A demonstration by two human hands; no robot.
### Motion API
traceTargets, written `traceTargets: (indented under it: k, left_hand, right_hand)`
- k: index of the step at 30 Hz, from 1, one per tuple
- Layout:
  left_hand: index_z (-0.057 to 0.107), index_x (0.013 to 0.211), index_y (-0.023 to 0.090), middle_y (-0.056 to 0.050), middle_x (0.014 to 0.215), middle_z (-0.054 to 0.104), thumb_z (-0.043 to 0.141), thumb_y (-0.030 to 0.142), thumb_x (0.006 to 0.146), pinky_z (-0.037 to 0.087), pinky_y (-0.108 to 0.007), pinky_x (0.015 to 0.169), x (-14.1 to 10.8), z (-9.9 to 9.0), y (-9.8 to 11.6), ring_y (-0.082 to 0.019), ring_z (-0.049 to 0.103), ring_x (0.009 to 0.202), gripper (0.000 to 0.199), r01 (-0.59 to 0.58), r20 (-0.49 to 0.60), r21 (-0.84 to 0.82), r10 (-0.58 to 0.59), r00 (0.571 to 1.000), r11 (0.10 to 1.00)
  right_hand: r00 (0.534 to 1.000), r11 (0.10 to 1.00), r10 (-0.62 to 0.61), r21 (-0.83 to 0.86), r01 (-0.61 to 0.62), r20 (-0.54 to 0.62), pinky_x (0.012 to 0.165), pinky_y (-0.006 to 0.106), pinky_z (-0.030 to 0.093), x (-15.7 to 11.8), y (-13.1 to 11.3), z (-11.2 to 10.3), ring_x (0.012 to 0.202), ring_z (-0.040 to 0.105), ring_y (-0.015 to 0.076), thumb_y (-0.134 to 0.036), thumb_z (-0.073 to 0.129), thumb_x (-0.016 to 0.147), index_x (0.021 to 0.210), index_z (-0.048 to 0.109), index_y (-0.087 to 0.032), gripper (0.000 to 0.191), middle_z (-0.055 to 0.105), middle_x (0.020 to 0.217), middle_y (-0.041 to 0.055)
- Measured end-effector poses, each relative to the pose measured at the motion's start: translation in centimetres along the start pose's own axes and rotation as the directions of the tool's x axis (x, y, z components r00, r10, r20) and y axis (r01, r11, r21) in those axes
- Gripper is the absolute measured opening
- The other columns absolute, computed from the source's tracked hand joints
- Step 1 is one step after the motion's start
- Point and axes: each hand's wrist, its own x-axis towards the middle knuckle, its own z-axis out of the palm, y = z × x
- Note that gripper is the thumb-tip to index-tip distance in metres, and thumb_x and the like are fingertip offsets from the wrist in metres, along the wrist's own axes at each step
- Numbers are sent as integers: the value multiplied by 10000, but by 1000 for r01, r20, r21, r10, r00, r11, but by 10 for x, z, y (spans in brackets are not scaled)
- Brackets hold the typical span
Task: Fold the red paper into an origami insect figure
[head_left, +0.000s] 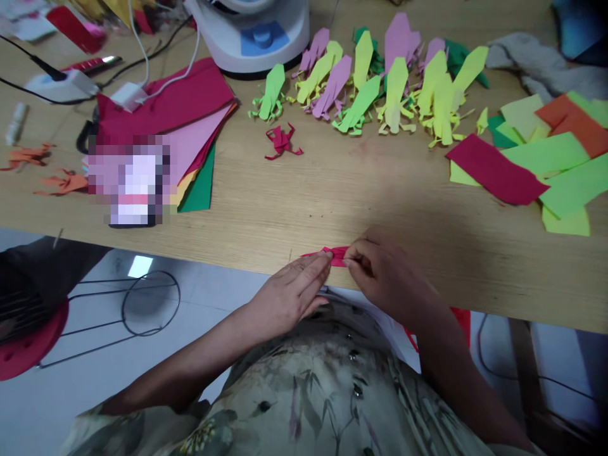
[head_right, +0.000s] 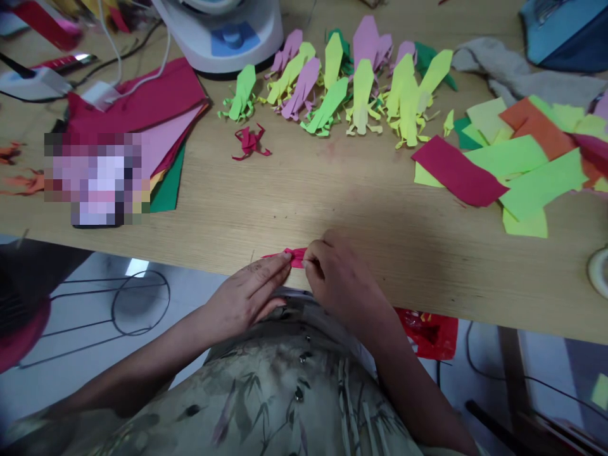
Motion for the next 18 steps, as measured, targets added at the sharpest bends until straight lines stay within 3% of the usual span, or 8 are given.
traceTargets:
  k: [5, 11, 15, 18]
  left_hand:
    - [448, 1426, 52, -243, 1494, 485, 421, 453, 1031, 487, -455, 1078, 5, -2, 1, -314, 504, 1368, 563, -10, 36, 69, 7, 999, 998]
    - [396, 1486, 29, -211, 1400, 587, 370, 520, 1027, 460, -422, 1059, 9, 3, 3, -290, 567, 1268, 673, -11, 40, 171, 4, 999, 985]
    - [448, 1459, 37, -194, 1407, 588, 362, 543, 1019, 371, -426, 1140, 11, 3, 4, -284, 530, 1319, 676, -17, 44, 216, 8, 999, 976]
    - [425, 1467, 12, -211, 1494, 501, 338, 563, 1015, 332, -423, 1184, 13, 4, 5, -296, 442, 1414, 717, -16, 35, 180, 10, 999, 983]
  right_hand:
    - [999, 1000, 1, -13, -1, -39, 692, 298, 388, 2, 4, 5, 751, 537, 167, -141, 535, 880, 819, 555, -204, 90, 575, 841, 24]
    - [994, 999, 17, 35, -13, -107, 689, 293, 400, 1, 5, 10, 746, 540, 163, -117, 558, 849, 878, 505, -203, 105, 592, 859, 26]
    - [994, 998, 6, 61, 1, -111, 684, 291, 401, -1, 4, 10, 757, 540, 164, -114, 554, 863, 895, 553, -198, 90, 590, 890, 35]
    - [991, 999, -7, 35, 11, -132, 676, 290, 392, -4, 4, 10, 751, 534, 164, -136, 561, 892, 834, 579, -193, 83, 575, 864, 35]
